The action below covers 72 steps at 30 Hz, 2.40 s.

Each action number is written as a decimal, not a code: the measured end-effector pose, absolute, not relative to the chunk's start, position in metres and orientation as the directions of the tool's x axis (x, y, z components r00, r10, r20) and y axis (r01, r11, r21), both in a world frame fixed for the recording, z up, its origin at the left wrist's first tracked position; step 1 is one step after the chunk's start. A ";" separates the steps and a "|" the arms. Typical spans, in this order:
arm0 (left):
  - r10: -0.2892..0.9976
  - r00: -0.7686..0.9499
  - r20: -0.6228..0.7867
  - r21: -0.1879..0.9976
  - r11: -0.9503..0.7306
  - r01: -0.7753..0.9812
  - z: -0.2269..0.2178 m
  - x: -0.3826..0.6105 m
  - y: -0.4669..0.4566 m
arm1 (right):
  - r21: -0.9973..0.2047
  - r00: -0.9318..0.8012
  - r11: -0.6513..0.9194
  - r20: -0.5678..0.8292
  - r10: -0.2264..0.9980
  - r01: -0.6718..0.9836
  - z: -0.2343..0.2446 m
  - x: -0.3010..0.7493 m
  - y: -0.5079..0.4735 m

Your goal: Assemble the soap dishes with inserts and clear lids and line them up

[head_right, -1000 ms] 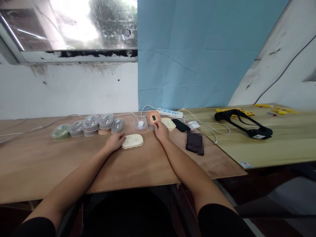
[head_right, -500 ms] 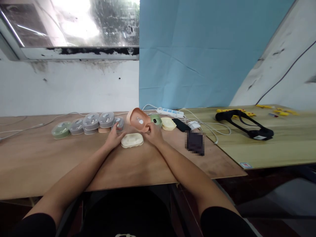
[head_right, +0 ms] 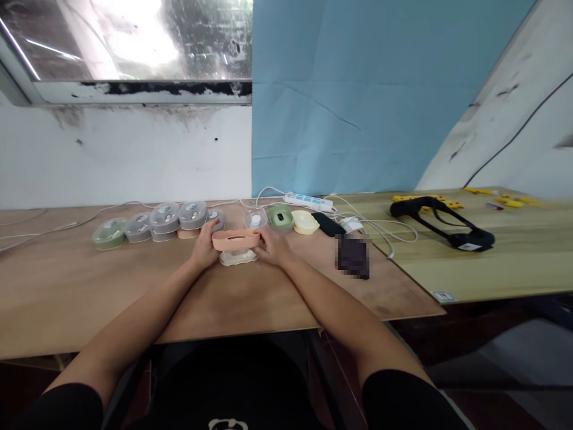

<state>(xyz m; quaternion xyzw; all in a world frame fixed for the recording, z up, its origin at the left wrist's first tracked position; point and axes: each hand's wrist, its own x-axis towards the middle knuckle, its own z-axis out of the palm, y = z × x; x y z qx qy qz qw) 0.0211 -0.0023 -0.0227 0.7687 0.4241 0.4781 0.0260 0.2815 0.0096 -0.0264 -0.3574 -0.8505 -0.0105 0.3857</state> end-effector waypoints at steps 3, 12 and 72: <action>0.685 0.200 0.701 0.437 -0.634 0.638 -0.021 0.021 -0.003 | -0.287 -0.428 0.732 0.658 0.619 0.618 -0.024 0.281 0.008; 0.764 0.235 0.600 0.485 -0.582 0.653 -0.015 0.023 -0.011 | -0.285 -0.442 0.744 0.657 0.611 0.604 -0.021 0.280 0.008; 0.839 0.056 0.542 0.601 -0.433 0.672 -0.018 0.022 -0.008 | -0.209 -0.378 0.473 0.373 0.847 0.856 -0.032 0.287 0.019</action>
